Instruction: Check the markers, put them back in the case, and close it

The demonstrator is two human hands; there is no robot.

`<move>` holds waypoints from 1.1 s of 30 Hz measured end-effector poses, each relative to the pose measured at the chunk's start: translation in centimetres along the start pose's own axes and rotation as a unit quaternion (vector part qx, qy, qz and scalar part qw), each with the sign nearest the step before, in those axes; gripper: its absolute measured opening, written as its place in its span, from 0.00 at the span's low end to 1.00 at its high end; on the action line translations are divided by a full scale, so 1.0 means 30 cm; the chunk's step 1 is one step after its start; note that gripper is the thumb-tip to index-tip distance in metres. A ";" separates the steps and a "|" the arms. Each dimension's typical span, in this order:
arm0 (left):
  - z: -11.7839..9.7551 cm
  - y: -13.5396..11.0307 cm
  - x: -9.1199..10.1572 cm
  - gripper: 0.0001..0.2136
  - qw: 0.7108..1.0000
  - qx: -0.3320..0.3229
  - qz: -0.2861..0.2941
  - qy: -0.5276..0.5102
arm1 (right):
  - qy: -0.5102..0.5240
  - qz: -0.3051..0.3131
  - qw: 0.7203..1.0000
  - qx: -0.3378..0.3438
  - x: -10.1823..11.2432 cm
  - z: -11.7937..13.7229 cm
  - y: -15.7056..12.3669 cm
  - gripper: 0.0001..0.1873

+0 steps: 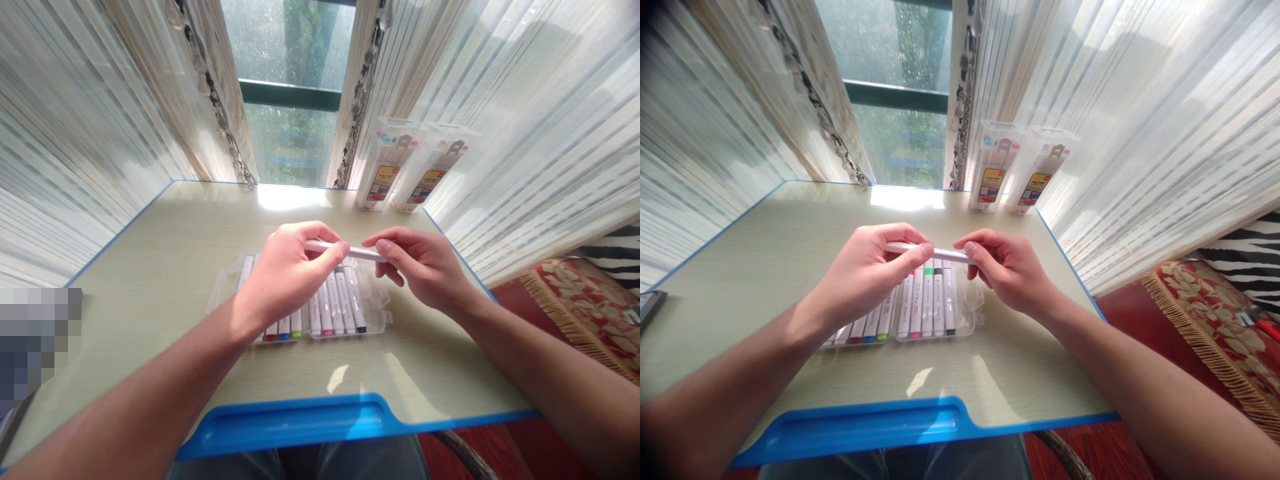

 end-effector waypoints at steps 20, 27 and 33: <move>-0.014 0.012 0.001 0.10 1.000 -0.019 -0.005 -0.003 | -0.007 -0.018 1.000 0.014 0.006 0.011 0.003 0.11; -0.018 0.011 0.003 0.09 1.000 -0.018 -0.018 -0.016 | 0.000 -0.023 0.998 0.058 0.011 0.035 0.002 0.10; -0.010 0.013 0.006 0.08 1.000 -0.017 -0.019 -0.008 | -0.008 -0.013 0.998 0.058 0.007 0.033 -0.004 0.10</move>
Point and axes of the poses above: each hand's wrist, its own y-axis towards the middle knuckle, its own x-axis out of the back of the hand, z = x × y, the point moved 6 cm from there along y, towards the middle knuckle, and after that the axes turned 10 degrees about -x, right-handed, at the moved point
